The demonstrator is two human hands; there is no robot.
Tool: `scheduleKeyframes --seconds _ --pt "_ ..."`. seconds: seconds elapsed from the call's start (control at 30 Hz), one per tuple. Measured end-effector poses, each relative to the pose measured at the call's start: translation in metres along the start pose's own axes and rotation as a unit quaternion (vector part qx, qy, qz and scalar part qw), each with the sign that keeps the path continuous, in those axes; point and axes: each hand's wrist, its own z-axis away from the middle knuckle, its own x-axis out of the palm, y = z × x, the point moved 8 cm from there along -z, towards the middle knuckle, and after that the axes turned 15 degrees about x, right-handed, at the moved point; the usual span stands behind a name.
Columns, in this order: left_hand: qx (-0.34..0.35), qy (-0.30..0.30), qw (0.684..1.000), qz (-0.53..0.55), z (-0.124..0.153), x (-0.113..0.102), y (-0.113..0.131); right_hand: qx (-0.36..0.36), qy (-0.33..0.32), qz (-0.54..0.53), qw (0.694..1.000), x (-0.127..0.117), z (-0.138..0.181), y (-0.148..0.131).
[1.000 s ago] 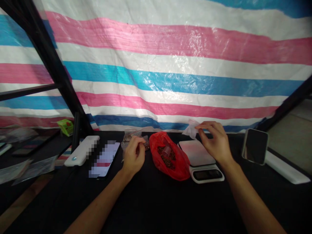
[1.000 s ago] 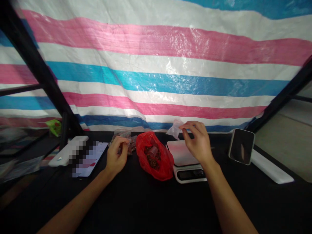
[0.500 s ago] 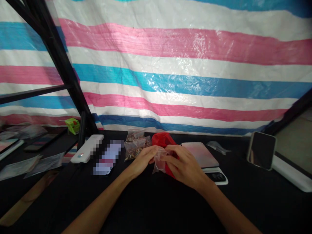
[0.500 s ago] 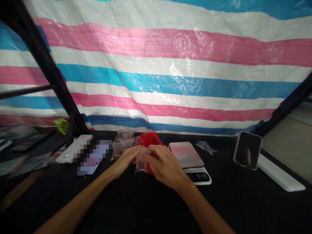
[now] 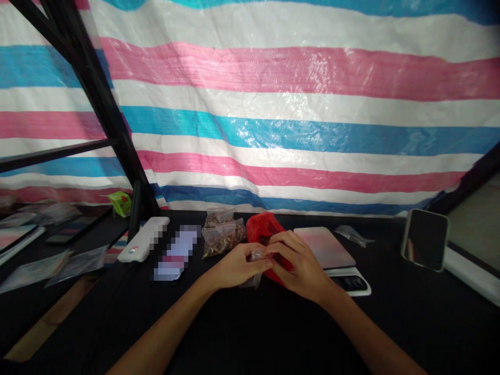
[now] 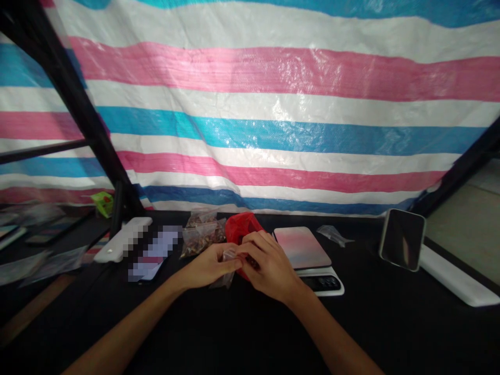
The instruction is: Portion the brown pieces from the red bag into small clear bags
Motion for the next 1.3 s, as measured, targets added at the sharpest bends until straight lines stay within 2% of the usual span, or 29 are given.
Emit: scheduleKeyframes --seconds 0.1,0.17,0.23,0.3,0.43,0.57,0.67,0.83,0.93,1.03,1.13,1.2,1.3 --pt "-0.001 -0.014 0.997 -0.070 0.000 -0.006 0.001 0.031 -0.018 0.036 0.999 0.003 -0.005 0.011" --pt "-0.003 0.009 0.985 -0.172 0.000 -0.015 0.004 0.050 -0.042 0.073 0.995 0.008 -0.007 0.023" --pt "-0.013 0.044 0.950 -0.308 0.003 -0.021 0.011 0.060 -0.063 0.104 0.991 0.013 -0.008 0.035" --pt "-0.020 0.067 0.910 -0.409 0.006 -0.017 0.021 0.067 -0.069 0.121 0.988 0.014 -0.007 0.044" --pt "-0.029 0.092 0.899 -0.427 0.014 0.008 0.025 0.065 -0.084 0.125 0.986 0.011 -0.004 0.050" --pt "-0.086 0.119 0.880 -0.452 0.022 0.011 0.011 0.044 -0.126 0.125 0.983 0.010 0.000 0.044" --pt "-0.106 0.114 0.883 -0.442 0.024 0.004 0.001 0.040 -0.146 0.115 0.982 0.009 0.002 0.039" --pt "-0.107 0.108 0.893 -0.423 0.022 -0.008 -0.004 0.066 -0.164 0.112 0.978 0.008 0.007 0.036" --pt "-0.094 0.153 0.913 -0.366 0.020 -0.017 -0.006 0.074 -0.174 0.104 0.976 0.011 0.009 0.033" --pt "-0.063 0.231 0.942 -0.234 0.016 -0.027 -0.009 0.104 -0.170 0.095 0.975 0.017 0.010 0.035" --pt "-0.048 0.290 0.947 -0.129 0.013 -0.033 -0.013 0.142 -0.173 0.085 0.971 0.024 0.010 0.040" --pt "-0.049 0.306 0.946 -0.097 0.012 -0.034 -0.013 0.154 -0.181 0.079 0.968 0.029 0.012 0.042" --pt "-0.047 0.300 0.951 -0.057 0.010 -0.031 -0.013 0.140 -0.174 0.094 0.970 0.033 0.012 0.040"
